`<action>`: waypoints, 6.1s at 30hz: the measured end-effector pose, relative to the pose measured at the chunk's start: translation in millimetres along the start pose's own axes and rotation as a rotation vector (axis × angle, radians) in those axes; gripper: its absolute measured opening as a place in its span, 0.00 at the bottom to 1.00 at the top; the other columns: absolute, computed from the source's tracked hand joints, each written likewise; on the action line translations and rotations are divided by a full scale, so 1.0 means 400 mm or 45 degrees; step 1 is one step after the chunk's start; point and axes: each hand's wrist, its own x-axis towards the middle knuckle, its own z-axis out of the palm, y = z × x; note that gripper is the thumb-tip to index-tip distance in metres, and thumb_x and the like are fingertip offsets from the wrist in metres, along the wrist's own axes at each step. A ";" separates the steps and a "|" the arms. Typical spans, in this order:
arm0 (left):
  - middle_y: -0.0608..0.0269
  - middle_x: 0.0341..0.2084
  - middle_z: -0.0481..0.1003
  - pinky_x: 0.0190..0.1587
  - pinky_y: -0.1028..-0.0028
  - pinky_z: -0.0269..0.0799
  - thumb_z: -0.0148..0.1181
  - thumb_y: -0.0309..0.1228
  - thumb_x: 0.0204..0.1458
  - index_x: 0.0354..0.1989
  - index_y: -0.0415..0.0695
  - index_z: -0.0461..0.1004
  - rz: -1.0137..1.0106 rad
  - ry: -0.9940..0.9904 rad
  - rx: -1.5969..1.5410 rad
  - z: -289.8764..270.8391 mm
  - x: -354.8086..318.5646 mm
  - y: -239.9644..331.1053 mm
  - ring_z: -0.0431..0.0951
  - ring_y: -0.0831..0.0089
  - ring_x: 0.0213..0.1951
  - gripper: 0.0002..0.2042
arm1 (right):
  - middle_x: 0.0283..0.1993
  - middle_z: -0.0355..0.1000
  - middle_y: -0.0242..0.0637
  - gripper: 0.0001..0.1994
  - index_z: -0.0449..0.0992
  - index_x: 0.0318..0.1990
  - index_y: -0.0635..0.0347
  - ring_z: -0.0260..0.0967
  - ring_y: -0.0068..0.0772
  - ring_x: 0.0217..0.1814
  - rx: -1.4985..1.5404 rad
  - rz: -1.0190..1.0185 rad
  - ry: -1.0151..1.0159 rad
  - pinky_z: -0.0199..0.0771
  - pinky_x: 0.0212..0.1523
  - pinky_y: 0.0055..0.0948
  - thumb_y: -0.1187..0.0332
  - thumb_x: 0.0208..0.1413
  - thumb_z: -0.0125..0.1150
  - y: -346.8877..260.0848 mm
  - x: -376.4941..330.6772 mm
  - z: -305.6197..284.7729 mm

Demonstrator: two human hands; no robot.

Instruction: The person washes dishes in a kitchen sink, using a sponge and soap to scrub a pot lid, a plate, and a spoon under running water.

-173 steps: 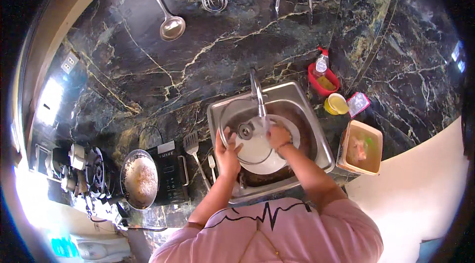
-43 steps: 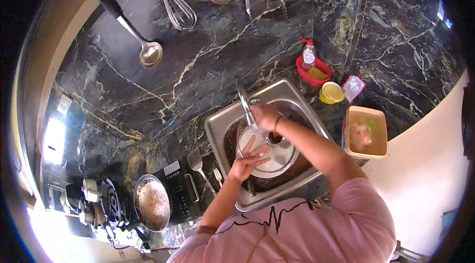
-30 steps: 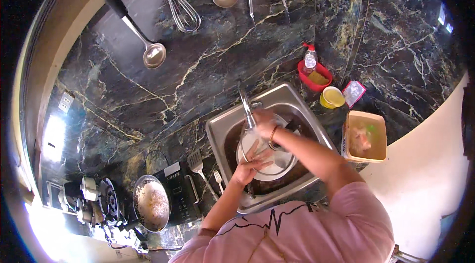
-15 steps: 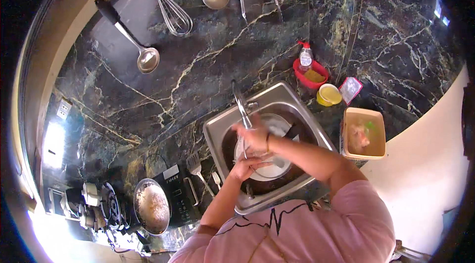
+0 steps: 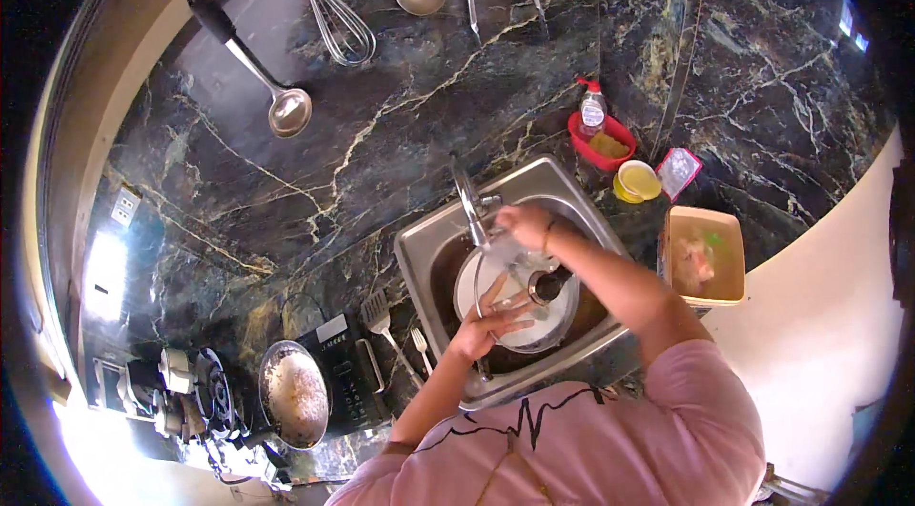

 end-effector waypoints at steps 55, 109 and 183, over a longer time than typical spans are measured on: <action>0.48 0.61 0.52 0.60 0.46 0.50 0.50 0.44 0.53 0.64 0.59 0.47 0.437 0.241 -0.368 -0.094 0.057 -0.014 0.53 0.49 0.62 0.30 | 0.34 0.70 0.35 0.08 0.72 0.28 0.57 0.66 0.39 0.40 -0.067 -0.150 1.084 0.65 0.42 0.34 0.70 0.39 0.65 -0.007 -0.374 0.099; 0.54 0.46 0.70 0.46 0.70 0.71 0.49 0.38 0.57 0.50 0.43 0.62 -0.114 0.395 -0.076 -0.186 0.112 -0.101 0.73 0.67 0.45 0.17 | 0.42 0.72 0.42 0.20 0.67 0.50 0.64 0.69 0.30 0.42 1.806 0.404 0.547 0.70 0.42 0.28 0.79 0.45 0.54 -0.096 -0.407 -0.123; 0.61 0.61 0.51 0.43 0.48 0.72 0.39 0.11 0.33 0.65 0.67 0.43 0.385 0.771 -0.003 -0.055 -0.012 -0.027 0.60 0.55 0.57 0.46 | 0.37 0.70 0.44 0.11 0.74 0.36 0.62 0.67 0.45 0.42 0.119 -0.109 0.464 0.68 0.44 0.37 0.71 0.43 0.59 -0.116 -0.202 0.262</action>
